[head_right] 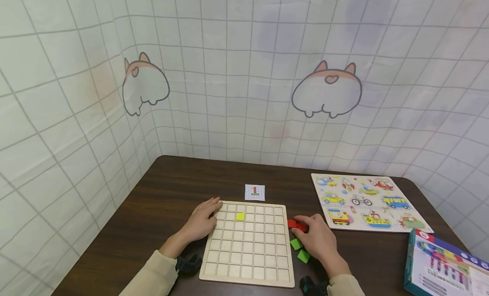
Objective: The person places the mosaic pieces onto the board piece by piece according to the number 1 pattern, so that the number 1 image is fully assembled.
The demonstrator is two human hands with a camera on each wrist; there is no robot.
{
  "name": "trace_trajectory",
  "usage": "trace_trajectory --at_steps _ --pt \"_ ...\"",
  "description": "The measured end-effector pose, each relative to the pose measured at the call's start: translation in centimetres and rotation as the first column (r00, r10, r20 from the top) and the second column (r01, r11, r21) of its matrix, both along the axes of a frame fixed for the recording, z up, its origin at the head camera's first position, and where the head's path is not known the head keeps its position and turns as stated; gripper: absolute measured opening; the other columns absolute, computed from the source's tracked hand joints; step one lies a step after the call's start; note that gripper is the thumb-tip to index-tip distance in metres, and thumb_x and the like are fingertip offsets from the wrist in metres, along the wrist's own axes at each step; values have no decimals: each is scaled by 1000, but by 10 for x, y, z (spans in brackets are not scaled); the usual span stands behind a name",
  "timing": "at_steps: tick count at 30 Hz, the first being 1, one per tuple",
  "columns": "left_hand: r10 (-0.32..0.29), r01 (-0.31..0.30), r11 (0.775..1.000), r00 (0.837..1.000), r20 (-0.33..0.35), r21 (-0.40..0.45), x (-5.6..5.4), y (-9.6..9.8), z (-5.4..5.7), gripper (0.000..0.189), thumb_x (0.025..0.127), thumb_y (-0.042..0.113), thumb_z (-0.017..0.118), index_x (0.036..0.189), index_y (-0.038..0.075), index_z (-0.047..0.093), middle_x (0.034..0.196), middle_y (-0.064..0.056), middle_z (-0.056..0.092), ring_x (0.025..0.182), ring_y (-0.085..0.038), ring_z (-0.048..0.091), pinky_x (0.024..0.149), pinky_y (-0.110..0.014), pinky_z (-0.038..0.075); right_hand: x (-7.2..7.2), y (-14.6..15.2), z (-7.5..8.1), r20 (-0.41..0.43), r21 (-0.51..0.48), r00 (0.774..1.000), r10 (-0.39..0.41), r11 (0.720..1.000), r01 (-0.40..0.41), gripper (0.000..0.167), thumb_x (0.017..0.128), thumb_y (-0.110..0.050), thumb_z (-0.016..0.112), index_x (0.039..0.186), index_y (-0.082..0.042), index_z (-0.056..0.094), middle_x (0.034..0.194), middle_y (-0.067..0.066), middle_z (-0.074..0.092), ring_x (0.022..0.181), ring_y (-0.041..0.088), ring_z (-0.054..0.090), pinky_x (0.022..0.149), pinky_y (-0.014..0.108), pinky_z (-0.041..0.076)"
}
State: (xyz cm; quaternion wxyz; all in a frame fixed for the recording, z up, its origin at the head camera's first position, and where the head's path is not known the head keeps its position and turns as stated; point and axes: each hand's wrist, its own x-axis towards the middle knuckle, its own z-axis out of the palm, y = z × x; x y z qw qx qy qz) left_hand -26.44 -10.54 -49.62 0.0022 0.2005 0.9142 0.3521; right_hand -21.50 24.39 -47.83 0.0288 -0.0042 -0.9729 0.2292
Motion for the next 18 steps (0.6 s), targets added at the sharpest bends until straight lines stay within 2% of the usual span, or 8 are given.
trace_trajectory --at_steps 4,8,12,18 --pt "2 -2 1000 1000 1 6 1 0 1 47 97 7 42 143 3 49 155 -14 36 146 -32 25 119 -52 13 -3 2 2 -11 -10 999 52 999 -52 33 86 -32 74 116 -17 72 94 8 51 69 18 44 55 30 35" --pt "-4 4 1000 1000 1 10 1 -1 0 48 96 6 42 143 2 49 155 -15 35 146 -33 24 119 -53 13 -7 3 1 -43 5 991 129 992 -129 24 86 -25 75 106 -14 71 92 4 50 72 16 45 63 32 42" --pt "1 -1 1000 1000 3 9 1 -1 0 48 96 6 42 143 3 49 155 -15 35 146 -32 25 119 -52 13 -9 5 -1 -78 54 977 200 979 -196 19 87 -25 75 100 -13 68 94 1 50 74 12 48 67 32 47" --pt "-1 0 1000 1000 3 8 -1 -2 -2 48 96 7 41 143 3 49 155 -14 35 146 -31 24 119 -52 12 -7 9 -1 -90 46 974 208 978 -205 20 86 -29 75 97 -14 67 97 0 54 74 11 48 65 29 46"
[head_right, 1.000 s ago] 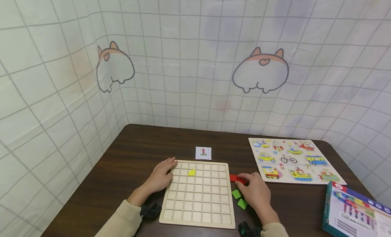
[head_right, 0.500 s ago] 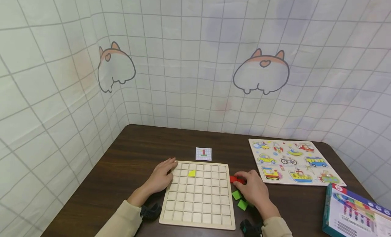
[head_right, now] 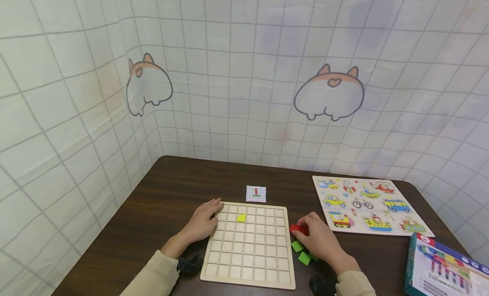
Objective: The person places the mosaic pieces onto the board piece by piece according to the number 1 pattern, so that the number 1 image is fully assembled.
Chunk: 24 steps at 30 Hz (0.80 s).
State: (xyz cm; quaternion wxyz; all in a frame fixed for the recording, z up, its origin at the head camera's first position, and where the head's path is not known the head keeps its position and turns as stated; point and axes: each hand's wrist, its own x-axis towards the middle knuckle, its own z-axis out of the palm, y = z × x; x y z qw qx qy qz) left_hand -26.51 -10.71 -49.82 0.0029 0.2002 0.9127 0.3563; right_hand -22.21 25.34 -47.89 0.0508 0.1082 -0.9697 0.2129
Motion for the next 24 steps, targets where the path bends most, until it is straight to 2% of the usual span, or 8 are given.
trace_trajectory --at_steps 8,12,18,24 --pt "1 -1 1000 1000 2 9 1 0 0 48 96 6 41 143 3 49 155 -14 35 146 -31 24 119 -52 12 -1 -1 8 -1 -59 1000 -17 998 17 23 86 -30 75 98 -11 68 86 -3 61 63 10 47 54 24 41" --pt "-5 5 1000 1000 1 10 1 1 2 48 96 5 42 143 2 49 154 -15 36 146 -33 25 119 -53 13 -1 -7 13 -2 -71 1000 -15 997 15 23 86 -27 75 101 -11 70 85 -4 65 63 7 51 55 24 44" --pt "-4 4 1000 1000 -12 9 1 0 2 47 96 5 42 142 1 49 154 -16 36 146 -33 25 119 -53 13 -3 -22 21 -11 -115 1000 19 993 -20 22 84 -23 77 101 -10 71 84 -5 65 63 7 51 52 23 44" --pt "-4 4 1000 1000 -15 11 1 0 1 47 95 5 42 142 1 50 154 -17 37 145 -34 25 119 -54 14 -9 -46 32 -29 -150 996 85 985 -88 17 85 -23 76 99 -14 72 78 -8 62 59 8 48 48 24 40"
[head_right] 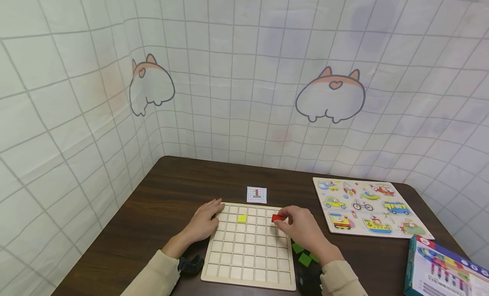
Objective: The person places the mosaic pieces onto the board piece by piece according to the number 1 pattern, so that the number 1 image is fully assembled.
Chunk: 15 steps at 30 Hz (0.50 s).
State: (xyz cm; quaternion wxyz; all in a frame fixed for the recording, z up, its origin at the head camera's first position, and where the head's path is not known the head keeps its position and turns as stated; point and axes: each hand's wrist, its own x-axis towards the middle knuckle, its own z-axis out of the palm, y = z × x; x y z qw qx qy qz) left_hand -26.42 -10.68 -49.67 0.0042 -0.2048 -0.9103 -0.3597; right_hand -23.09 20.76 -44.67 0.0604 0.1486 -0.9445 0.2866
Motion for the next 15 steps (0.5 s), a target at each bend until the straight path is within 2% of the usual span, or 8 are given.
trace_trajectory --at_steps 6,9,15 --pt "-7 7 1000 1000 0 1 0 -1 1 47 95 4 42 142 1 50 153 -18 37 145 -35 26 118 -55 14 -9 -21 2 25 -17 998 51 999 -50 15 86 -22 76 99 -16 72 84 -9 63 64 10 50 49 24 42" --pt "-4 4 1000 1000 -7 1 0 0 1 47 95 4 43 141 1 50 153 -18 37 145 -35 26 118 -55 14 -15 -30 -1 50 -27 997 55 998 -54 17 85 -23 77 99 -16 72 85 -10 63 70 10 51 53 24 44" --pt "2 -2 1000 1000 -2 -4 1 -1 0 48 95 6 42 142 2 50 153 -16 38 145 -34 27 118 -54 14 -24 -46 -12 74 -27 996 53 998 -51 19 83 -28 79 96 -17 73 85 -11 64 71 9 50 59 24 45"
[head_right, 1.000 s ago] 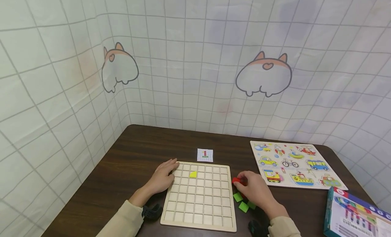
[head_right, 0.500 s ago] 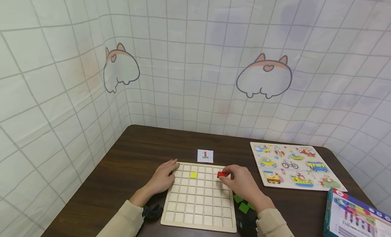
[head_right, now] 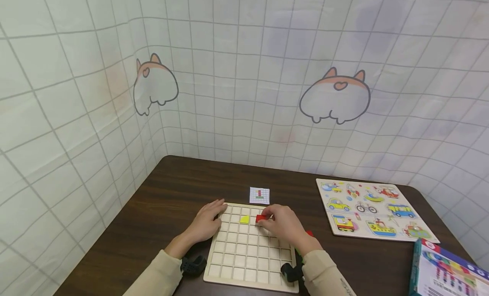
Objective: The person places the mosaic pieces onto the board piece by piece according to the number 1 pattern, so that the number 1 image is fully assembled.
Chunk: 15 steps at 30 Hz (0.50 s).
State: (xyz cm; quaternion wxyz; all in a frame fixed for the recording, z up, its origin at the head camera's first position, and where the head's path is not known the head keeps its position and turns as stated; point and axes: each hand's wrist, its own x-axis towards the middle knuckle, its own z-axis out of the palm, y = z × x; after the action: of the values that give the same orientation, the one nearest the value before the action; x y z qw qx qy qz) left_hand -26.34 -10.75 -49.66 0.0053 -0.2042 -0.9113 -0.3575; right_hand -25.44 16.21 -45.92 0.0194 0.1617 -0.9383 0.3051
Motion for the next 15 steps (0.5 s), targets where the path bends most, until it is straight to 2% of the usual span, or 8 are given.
trace_trajectory --at_steps 7,15 --pt "-3 3 1000 1000 0 1 -1 1 0 47 95 6 43 142 2 50 153 -15 37 145 -33 26 118 -54 14 -3 -9 -9 22 7 1000 0 1000 0 20 84 -28 78 100 -18 73 82 -11 62 69 8 51 62 25 46" --pt "7 -7 1000 1000 -7 -16 -2 1 -3 48 95 5 43 142 2 51 153 -16 38 145 -34 27 118 -55 14 -4 -13 -12 -6 -16 1000 3 1000 -3 17 83 -25 79 96 -17 72 83 -12 61 70 7 52 63 23 47"
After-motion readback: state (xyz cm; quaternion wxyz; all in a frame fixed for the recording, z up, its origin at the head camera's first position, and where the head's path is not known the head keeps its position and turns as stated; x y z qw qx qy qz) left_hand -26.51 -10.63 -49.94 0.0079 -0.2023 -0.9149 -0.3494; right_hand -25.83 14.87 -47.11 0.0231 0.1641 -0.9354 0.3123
